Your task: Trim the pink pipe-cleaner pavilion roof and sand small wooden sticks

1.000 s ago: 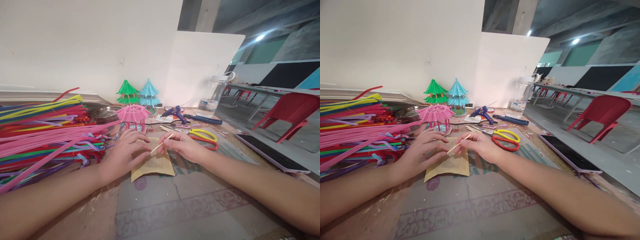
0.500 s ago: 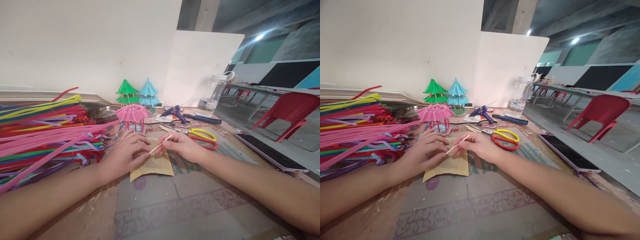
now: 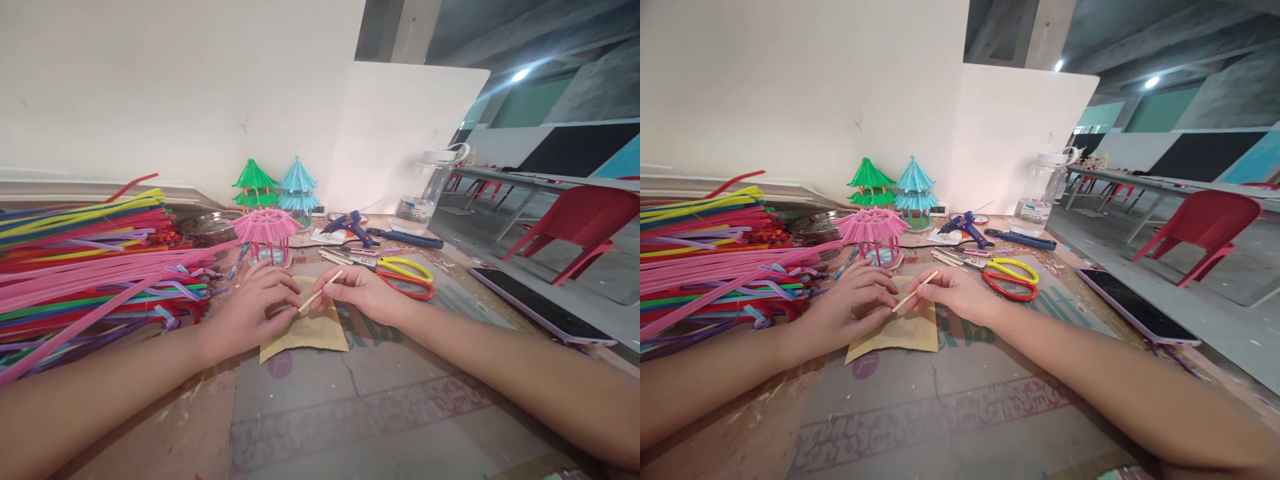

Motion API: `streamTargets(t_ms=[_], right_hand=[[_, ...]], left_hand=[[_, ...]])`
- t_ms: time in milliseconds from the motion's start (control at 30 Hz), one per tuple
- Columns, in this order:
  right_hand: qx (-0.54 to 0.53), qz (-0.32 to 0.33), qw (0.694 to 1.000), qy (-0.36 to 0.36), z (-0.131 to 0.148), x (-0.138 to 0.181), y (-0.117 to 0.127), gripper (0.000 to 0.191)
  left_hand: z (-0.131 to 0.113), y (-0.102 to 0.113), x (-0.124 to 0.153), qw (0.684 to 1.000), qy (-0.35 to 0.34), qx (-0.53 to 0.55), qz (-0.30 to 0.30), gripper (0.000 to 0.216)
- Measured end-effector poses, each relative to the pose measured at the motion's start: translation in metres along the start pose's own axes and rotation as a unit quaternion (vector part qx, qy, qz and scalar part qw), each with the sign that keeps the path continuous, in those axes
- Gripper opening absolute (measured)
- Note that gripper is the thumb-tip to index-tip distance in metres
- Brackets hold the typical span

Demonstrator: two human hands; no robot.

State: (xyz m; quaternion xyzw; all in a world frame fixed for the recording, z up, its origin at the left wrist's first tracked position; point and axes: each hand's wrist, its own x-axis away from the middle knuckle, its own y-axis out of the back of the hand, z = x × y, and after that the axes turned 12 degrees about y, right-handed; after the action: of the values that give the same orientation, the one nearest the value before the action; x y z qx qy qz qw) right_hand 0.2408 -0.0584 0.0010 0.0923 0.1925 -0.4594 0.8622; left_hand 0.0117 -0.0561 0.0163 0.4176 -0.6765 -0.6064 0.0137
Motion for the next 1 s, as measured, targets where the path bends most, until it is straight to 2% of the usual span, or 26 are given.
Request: streamTargets(t_ms=[533, 700, 1000], right_hand=[[0.029, 0.04, 0.998, -0.027, 0.0028, 0.0005, -0.0007, 0.037], [0.024, 0.033, 0.998, -0.042, 0.0053, 0.0016, -0.0011, 0.037], [0.004, -0.022, 1.0, 0.001, 0.0031, 0.0019, -0.0015, 0.031]], left_hand=[[0.0006, -0.0017, 0.0023, 1.0, -0.002, -0.009, 0.003, 0.013], [0.0016, -0.0003, 0.003, 1.0, 0.011, -0.007, 0.0, 0.012], [-0.0016, 0.0048, 0.0032, 0.999, 0.025, 0.002, 0.027, 0.023]])
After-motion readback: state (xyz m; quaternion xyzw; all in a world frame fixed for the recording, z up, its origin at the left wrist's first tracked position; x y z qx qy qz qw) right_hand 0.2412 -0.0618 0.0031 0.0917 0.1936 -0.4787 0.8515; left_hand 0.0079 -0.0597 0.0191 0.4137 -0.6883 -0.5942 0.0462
